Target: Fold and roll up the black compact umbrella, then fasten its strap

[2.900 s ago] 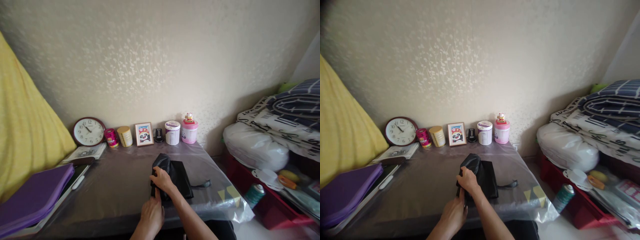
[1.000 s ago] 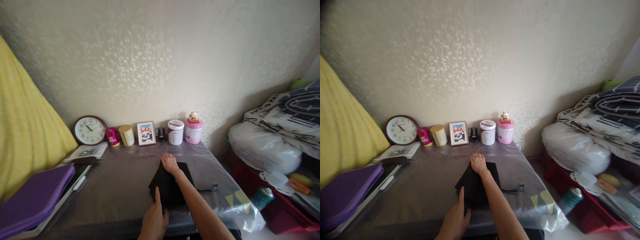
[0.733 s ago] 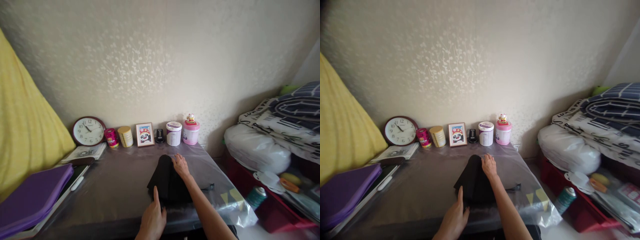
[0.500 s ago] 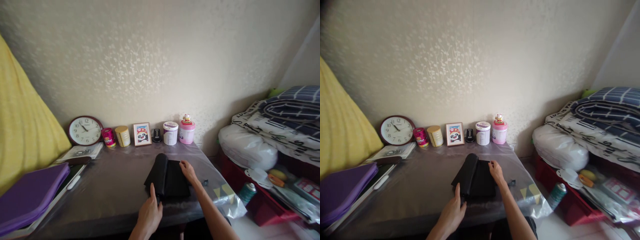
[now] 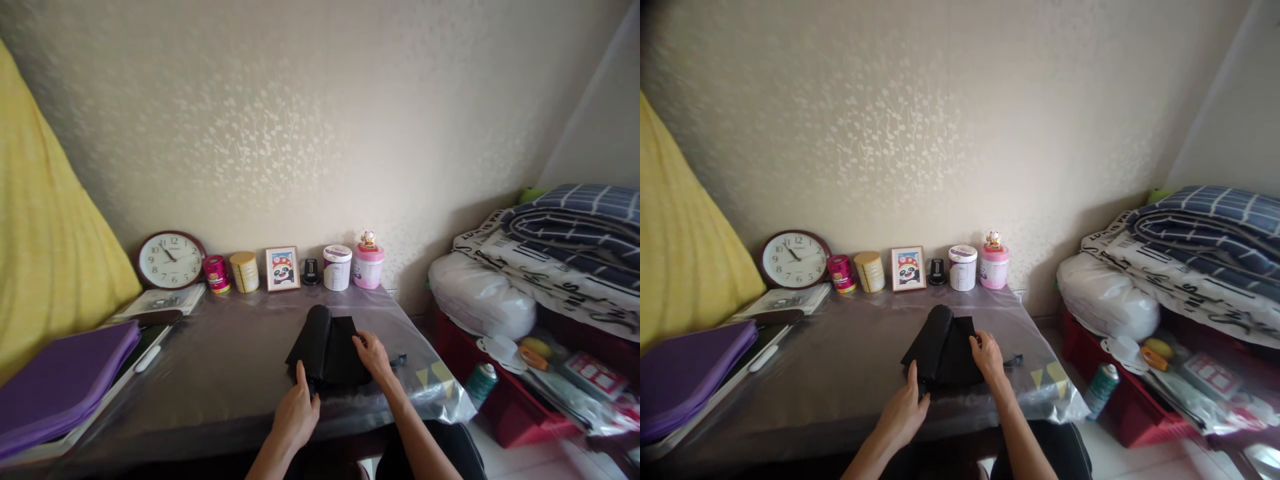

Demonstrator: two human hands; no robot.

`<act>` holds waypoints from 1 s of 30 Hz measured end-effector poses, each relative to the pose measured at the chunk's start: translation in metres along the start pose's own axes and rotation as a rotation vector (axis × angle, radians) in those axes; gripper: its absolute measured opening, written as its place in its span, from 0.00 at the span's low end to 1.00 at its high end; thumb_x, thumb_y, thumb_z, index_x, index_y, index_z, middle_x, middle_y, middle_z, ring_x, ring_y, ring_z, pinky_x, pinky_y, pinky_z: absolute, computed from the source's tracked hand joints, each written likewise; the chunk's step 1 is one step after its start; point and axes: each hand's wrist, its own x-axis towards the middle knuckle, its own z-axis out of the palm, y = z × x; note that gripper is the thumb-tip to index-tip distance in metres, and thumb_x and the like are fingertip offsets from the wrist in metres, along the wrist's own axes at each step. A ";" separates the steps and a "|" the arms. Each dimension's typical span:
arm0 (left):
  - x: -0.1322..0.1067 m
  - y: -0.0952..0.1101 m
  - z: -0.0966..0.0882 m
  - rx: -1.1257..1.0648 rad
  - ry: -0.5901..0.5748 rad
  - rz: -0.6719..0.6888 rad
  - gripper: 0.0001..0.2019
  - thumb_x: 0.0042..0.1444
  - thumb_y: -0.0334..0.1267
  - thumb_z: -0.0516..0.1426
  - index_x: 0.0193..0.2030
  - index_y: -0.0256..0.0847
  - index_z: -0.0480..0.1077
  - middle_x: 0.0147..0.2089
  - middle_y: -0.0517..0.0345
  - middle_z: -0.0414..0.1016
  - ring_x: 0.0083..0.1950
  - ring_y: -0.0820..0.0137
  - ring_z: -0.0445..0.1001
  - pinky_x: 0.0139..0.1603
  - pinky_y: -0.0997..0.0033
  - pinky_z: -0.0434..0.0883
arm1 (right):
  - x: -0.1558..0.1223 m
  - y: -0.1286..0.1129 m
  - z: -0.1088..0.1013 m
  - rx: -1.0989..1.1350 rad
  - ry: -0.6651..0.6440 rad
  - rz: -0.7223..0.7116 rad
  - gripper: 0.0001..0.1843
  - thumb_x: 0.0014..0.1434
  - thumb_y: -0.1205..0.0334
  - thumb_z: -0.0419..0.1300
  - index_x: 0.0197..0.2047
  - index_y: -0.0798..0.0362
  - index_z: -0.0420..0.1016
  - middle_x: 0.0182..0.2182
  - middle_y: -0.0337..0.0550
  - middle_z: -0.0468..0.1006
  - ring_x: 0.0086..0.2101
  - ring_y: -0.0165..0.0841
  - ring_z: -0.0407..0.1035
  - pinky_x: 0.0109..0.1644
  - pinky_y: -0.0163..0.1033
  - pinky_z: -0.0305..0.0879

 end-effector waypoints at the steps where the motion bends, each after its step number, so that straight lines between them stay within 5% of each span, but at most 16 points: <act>1: 0.000 0.000 0.000 -0.002 0.000 0.000 0.34 0.57 0.38 0.45 0.64 0.27 0.31 0.48 0.42 0.71 0.44 0.65 0.72 0.39 0.72 0.61 | -0.004 -0.002 -0.001 -0.003 -0.018 0.004 0.17 0.54 0.56 0.51 0.43 0.55 0.72 0.35 0.46 0.76 0.36 0.37 0.70 0.43 0.39 0.61; 10: -0.002 0.001 0.000 -0.010 -0.015 -0.015 0.34 0.57 0.38 0.44 0.64 0.28 0.30 0.48 0.42 0.71 0.44 0.65 0.72 0.39 0.72 0.60 | -0.041 -0.020 -0.007 0.258 -0.127 0.046 0.23 0.48 0.59 0.55 0.49 0.56 0.66 0.36 0.46 0.75 0.33 0.36 0.71 0.37 0.39 0.67; 13: -0.001 0.001 0.001 -0.008 -0.020 -0.019 0.34 0.57 0.38 0.45 0.64 0.28 0.30 0.47 0.43 0.72 0.43 0.64 0.72 0.39 0.72 0.61 | -0.039 -0.030 -0.007 0.446 -0.159 0.072 0.22 0.48 0.59 0.54 0.48 0.56 0.65 0.34 0.43 0.74 0.25 0.31 0.70 0.29 0.37 0.68; 22: -0.001 0.002 0.002 -0.003 -0.020 -0.025 0.33 0.57 0.36 0.44 0.64 0.27 0.29 0.45 0.43 0.72 0.42 0.65 0.73 0.36 0.71 0.62 | -0.020 -0.087 0.008 0.779 -0.240 -0.002 0.18 0.47 0.60 0.57 0.43 0.55 0.69 0.32 0.40 0.74 0.31 0.32 0.70 0.27 0.33 0.68; 30: 0.002 0.006 0.003 0.054 -0.033 -0.010 0.32 0.57 0.34 0.43 0.63 0.22 0.31 0.46 0.39 0.71 0.43 0.64 0.73 0.37 0.72 0.63 | -0.012 -0.109 0.043 0.634 -0.306 -0.014 0.23 0.45 0.64 0.57 0.47 0.56 0.68 0.36 0.42 0.75 0.31 0.32 0.70 0.27 0.34 0.69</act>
